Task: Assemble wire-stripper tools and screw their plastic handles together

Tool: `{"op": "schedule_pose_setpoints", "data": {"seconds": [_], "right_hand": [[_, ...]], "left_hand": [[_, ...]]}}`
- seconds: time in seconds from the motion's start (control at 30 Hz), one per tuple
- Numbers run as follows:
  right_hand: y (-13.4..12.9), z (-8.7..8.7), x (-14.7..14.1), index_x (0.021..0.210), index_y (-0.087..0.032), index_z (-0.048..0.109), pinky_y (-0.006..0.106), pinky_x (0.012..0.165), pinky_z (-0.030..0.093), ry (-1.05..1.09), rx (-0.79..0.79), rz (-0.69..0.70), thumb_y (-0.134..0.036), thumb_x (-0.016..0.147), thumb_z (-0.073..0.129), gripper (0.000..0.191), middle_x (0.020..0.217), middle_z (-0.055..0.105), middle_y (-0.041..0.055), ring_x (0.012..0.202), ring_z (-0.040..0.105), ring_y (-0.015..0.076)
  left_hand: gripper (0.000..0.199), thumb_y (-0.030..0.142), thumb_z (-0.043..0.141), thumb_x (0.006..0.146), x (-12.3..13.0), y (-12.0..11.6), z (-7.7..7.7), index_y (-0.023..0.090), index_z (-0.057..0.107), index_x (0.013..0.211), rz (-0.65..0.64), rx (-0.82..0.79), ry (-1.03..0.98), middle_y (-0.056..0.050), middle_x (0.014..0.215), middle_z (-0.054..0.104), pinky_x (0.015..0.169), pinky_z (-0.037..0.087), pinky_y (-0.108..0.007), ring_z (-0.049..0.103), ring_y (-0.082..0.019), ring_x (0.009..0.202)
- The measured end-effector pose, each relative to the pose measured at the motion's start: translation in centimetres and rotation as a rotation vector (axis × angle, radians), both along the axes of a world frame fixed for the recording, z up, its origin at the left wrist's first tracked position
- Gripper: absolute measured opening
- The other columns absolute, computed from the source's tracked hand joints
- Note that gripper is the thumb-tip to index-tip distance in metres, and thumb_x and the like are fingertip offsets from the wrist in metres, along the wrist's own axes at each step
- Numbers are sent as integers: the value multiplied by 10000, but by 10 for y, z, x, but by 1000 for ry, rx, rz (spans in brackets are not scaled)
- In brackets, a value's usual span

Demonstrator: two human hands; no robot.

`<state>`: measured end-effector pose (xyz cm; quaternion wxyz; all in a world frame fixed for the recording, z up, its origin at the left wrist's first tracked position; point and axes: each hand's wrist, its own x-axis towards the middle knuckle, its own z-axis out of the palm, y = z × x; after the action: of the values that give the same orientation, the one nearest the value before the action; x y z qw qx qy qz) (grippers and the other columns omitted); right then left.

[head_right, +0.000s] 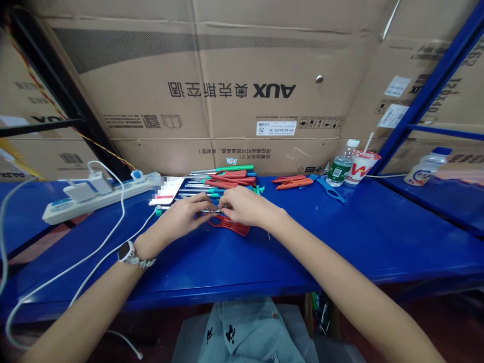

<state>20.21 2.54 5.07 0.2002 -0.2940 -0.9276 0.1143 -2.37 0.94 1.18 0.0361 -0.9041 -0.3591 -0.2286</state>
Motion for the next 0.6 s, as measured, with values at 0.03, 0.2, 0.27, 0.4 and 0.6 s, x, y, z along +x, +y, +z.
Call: {"op": "schedule_pose_setpoints", "data": {"seconds": [0.03,0.2,0.27,0.4,0.6], "right_hand": [[0,-4,0,875,-176,786,300,682,439,55,-23,-8,-83,874,645,169,836,732,63,738,631,171],[2,-30,-2,952,-167,739,294,726,487,417,-199,-99,-187,910,660,92,830,734,29,742,641,148],[1,-37,-3,943,-174,730,295,729,487,479,-201,-108,-234,923,651,101,852,740,30,754,639,149],[-4,-40,-4,880,-180,724,292,729,468,519,-173,-158,-296,943,624,166,856,742,31,763,633,153],[-6,-42,-11,771,-174,680,271,677,448,527,-280,-163,-341,955,600,261,736,699,10,689,605,143]], "left_hand": [[148,259,586,1008,0,0,0,186,710,1044,-6,-7,-19,-73,1040,672,753,551,-315,687,-195,866],[136,278,584,1013,0,2,0,185,681,1026,-34,-1,-161,-68,1020,653,756,552,-323,666,-190,860],[133,281,584,1014,-1,2,1,185,676,1024,-50,4,-205,-62,997,647,742,546,-316,656,-184,843],[128,278,588,1013,0,2,3,184,674,999,-63,9,-276,-53,957,655,739,538,-308,649,-176,836],[110,290,619,985,6,0,2,187,654,968,-79,-39,-349,-34,888,683,692,524,-276,641,-155,781]]}}
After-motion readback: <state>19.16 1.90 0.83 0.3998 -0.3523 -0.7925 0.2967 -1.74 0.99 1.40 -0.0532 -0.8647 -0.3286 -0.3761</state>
